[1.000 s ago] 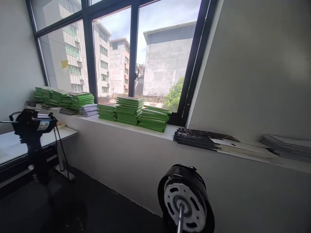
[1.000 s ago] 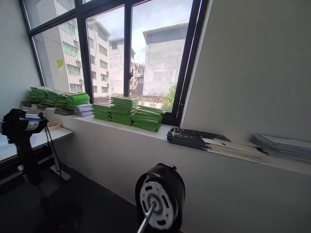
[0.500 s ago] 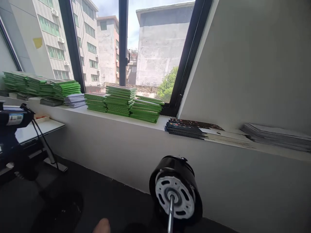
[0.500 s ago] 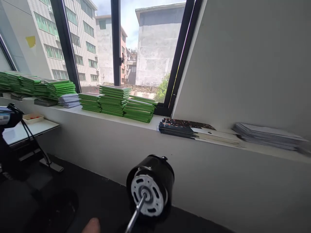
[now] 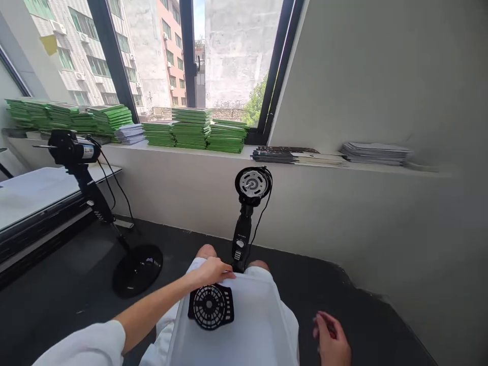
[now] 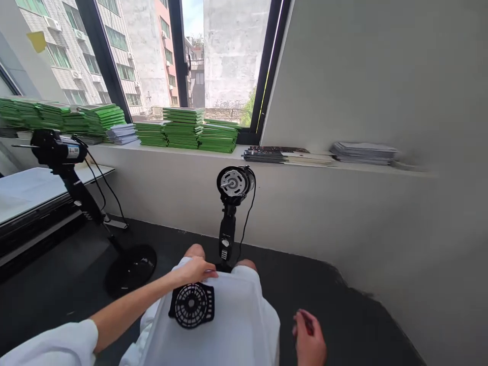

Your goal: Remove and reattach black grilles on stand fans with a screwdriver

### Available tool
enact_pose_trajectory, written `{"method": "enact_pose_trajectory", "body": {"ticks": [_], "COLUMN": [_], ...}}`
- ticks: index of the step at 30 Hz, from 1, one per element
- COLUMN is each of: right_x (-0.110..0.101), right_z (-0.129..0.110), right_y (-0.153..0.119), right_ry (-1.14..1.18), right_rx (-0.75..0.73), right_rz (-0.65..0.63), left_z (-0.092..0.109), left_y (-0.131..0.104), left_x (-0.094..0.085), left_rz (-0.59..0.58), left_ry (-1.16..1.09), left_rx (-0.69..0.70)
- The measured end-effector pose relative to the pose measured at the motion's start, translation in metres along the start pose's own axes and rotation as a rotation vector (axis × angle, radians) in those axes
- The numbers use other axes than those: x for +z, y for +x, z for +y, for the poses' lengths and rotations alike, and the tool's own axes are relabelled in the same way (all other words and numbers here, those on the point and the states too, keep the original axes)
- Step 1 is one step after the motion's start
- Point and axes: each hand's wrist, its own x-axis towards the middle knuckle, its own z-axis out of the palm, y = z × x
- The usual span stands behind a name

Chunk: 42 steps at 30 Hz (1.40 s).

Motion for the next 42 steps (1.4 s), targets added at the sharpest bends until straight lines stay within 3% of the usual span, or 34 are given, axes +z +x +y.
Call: {"method": "enact_pose_trajectory", "body": {"ticks": [3, 5, 9, 12, 16, 21, 24, 28, 33, 37, 42], "right_x": [-0.004, 0.006, 0.059, 0.104, 0.133, 0.130, 0.129, 0.119, 0.098, 0.098, 0.094], "right_z": [-0.016, -0.032, -0.058, -0.061, -0.055, -0.056, -0.060, -0.073, -0.096, -0.098, -0.098], "right_y": [0.004, 0.001, -0.029, -0.056, -0.074, -0.069, -0.069, -0.070, -0.046, -0.012, 0.010], "right_ry": [-0.081, -0.146, -0.329, -0.499, -0.681, -0.715, -0.689, -0.564, -0.331, -0.154, -0.013], "right_rx": [-0.122, -0.258, -0.590, -0.778, -0.931, -1.037, -0.983, -0.791, -0.330, 0.083, 0.343], "right_rz": [-0.106, -0.292, -0.713, -0.908, -1.024, -1.083, -1.115, -1.232, -1.389, -1.512, -1.570], "left_z": [-0.002, 0.001, 0.004, -0.003, -0.018, -0.032, -0.039, -0.050, -0.057, -0.054, -0.048], "left_y": [0.011, 0.017, 0.023, 0.026, 0.024, 0.012, 0.000, -0.026, -0.056, -0.058, -0.058], "left_x": [-0.006, -0.002, 0.011, 0.019, 0.020, 0.013, 0.010, 0.009, 0.017, 0.026, 0.018], "left_rz": [0.012, 0.005, -0.007, -0.005, -0.005, 0.054, 0.123, 0.290, 0.312, 0.337, 0.335], "left_ry": [-0.009, -0.026, -0.083, -0.150, -0.270, -0.429, -0.508, -0.658, -0.765, -0.705, -0.683], "left_rx": [0.031, 0.046, 0.052, 0.037, 0.011, 0.024, 0.059, 0.070, -0.007, -0.009, 0.011]}}
